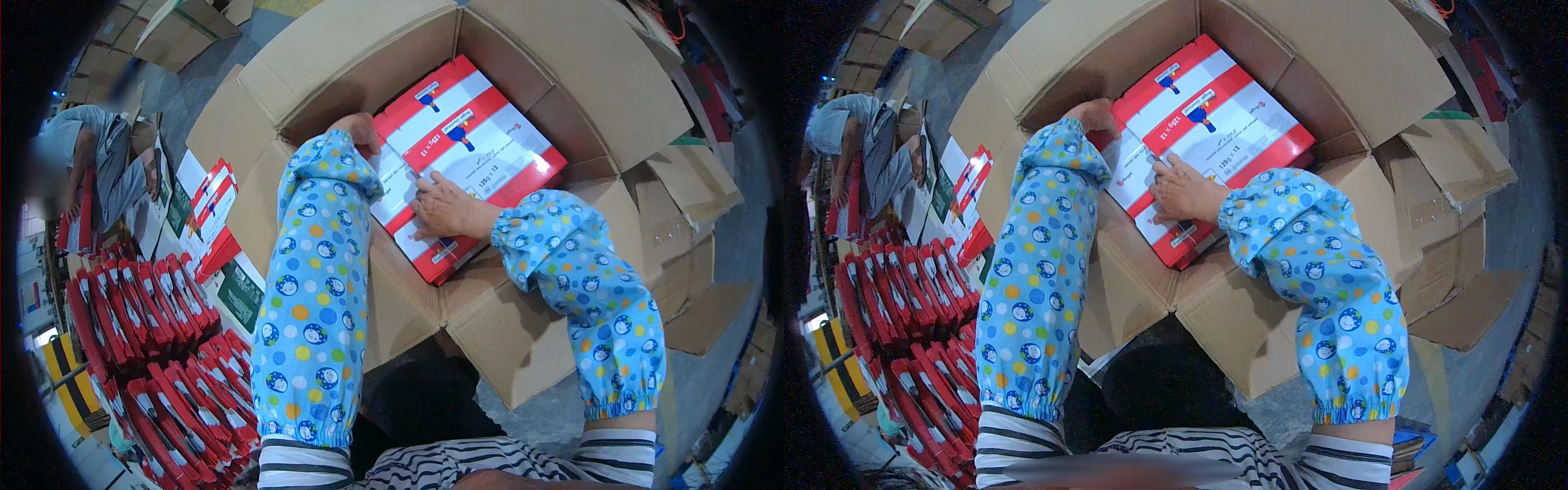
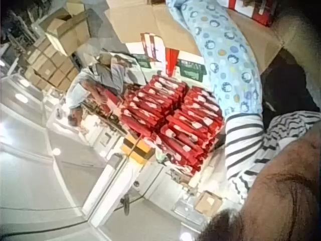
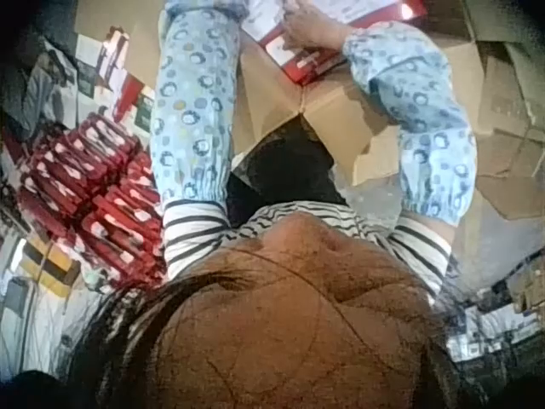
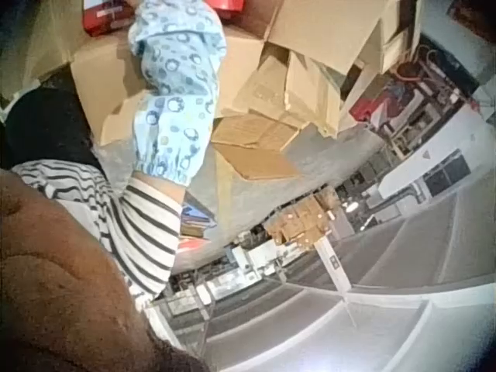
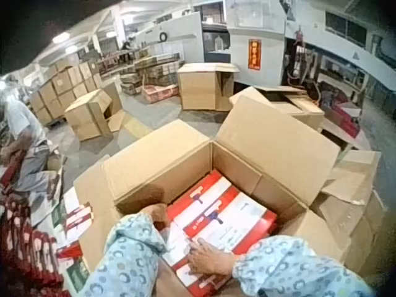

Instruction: Picking up stacks of paper packets, checking/counting them, and placing them into cardboard shipping boxes.

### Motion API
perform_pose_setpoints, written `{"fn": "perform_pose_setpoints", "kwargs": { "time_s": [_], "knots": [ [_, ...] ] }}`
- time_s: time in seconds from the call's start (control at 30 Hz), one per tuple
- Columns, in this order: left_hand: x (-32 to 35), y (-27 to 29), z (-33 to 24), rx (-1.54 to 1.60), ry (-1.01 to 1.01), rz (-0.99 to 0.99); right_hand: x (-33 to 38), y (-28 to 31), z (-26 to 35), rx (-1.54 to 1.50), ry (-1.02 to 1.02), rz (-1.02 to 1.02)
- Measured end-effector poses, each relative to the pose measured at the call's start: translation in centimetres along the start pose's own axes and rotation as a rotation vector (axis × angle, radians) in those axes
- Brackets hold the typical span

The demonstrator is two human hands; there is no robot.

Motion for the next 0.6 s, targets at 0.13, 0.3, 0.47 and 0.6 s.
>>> {"fn": "perform_pose_setpoints", "kwargs": {
  "time_s": [0.13,0.3,0.47,0.6],
  "knots": [
    [-0.8,0.0,0.5,0.014,0.081,-0.076,0.9,-2.5,1.0,-0.066,-0.047,0.019],
    [-0.5,0.8,-1.0,-0.022,0.105,-0.189,1.4,-3.5,-0.4,-0.103,-0.102,0.116],
    [2.7,2.2,0.0,-0.253,0.097,-0.768,0.2,-2.0,1.1,-0.059,0.044,-0.185],
    [7.9,1.0,-4.4,-0.303,-0.071,-0.812,1.3,-3.9,0.0,-0.063,0.014,0.003]
  ]
}}
Point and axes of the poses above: each hand's wrist, its own x-axis away from the middle knuckle, its own y-axis out of the back of the hand, z = x × y, the point moved 9 cm from there along -x, towards the middle knuckle, and after that the axes turned 8 degrees about z, right-handed, at the moved point
